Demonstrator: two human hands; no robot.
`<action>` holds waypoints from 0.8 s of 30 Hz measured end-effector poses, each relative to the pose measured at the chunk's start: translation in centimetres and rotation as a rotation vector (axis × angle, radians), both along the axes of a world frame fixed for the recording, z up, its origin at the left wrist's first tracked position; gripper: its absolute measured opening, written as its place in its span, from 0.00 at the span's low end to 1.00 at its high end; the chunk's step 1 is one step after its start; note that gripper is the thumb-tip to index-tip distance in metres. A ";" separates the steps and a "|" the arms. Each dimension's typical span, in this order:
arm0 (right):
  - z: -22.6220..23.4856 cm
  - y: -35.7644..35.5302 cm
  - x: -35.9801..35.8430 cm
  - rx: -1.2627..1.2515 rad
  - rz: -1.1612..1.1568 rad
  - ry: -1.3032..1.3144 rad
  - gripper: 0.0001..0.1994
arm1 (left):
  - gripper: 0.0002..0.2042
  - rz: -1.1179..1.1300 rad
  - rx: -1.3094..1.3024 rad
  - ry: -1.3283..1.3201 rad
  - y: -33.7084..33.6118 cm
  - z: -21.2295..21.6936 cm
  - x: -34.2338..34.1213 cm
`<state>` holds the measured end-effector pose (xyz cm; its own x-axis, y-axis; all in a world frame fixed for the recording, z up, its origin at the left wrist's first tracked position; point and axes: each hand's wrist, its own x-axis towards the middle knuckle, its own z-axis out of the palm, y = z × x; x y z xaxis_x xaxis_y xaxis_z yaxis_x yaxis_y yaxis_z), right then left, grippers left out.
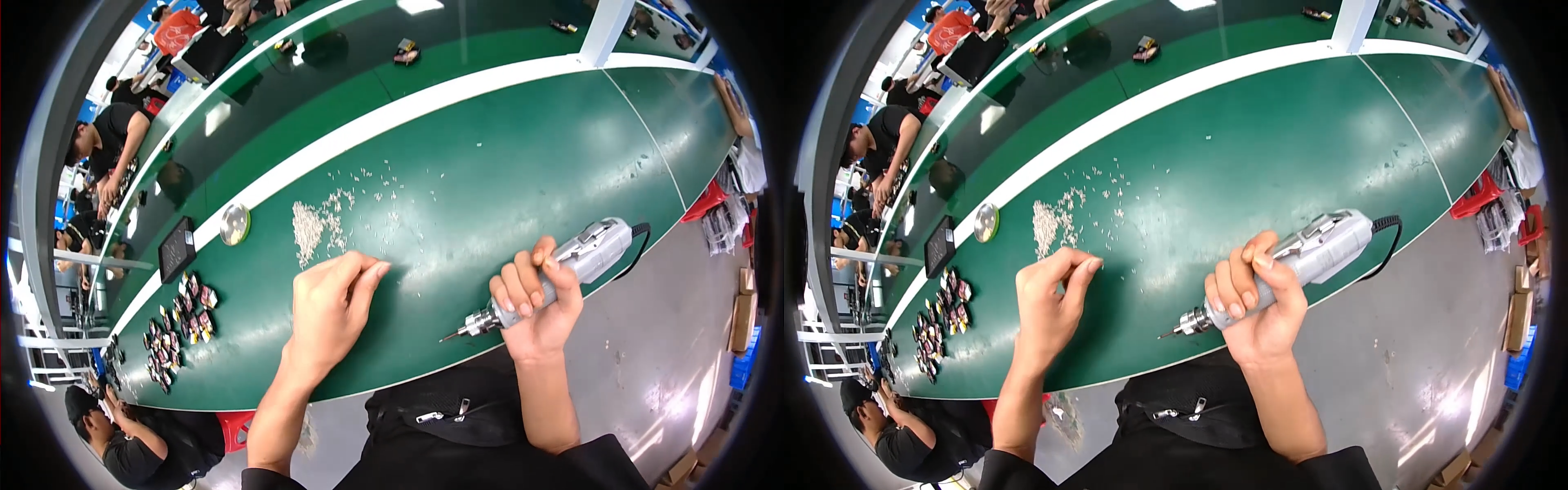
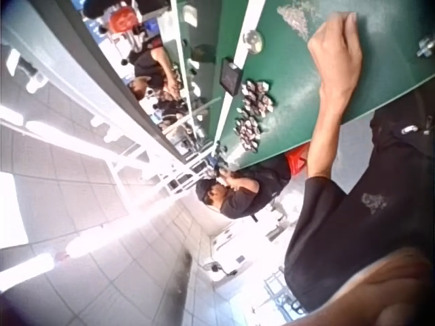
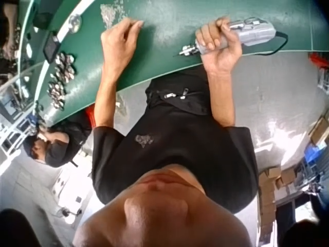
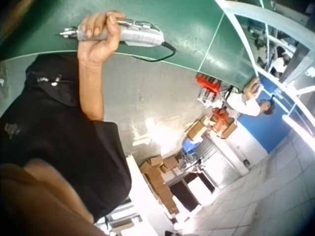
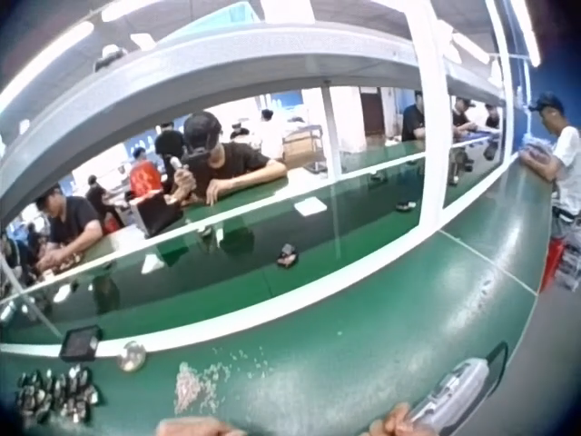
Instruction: Assembling electronic components by attaching circuit boards and batteries into plastic housings using an electric screwdriver.
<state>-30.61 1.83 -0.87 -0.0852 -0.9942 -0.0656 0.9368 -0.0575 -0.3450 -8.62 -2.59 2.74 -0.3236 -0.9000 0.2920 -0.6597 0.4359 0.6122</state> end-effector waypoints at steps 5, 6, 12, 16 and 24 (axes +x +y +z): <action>-0.9 0.1 -0.7 -0.093 0.079 -0.040 0.04 | 0.09 0.007 0.074 -0.078 -11.3 1.1 -2.6; -0.4 0.1 -0.6 -0.122 0.075 -0.046 0.04 | 0.07 -0.036 -0.097 -0.047 -14.0 0.8 -2.7; -0.6 -0.2 -1.0 -0.085 0.117 -0.072 0.04 | 0.15 0.143 0.041 -0.134 -23.8 -0.9 -6.5; -0.9 -0.3 -1.4 -0.103 0.164 -0.148 0.03 | 0.17 0.194 -0.046 -0.263 -25.8 -1.4 -7.9; -0.9 -0.6 -1.6 -0.109 0.201 -0.186 0.03 | 0.26 0.228 -0.135 -0.475 -27.7 -1.2 -8.0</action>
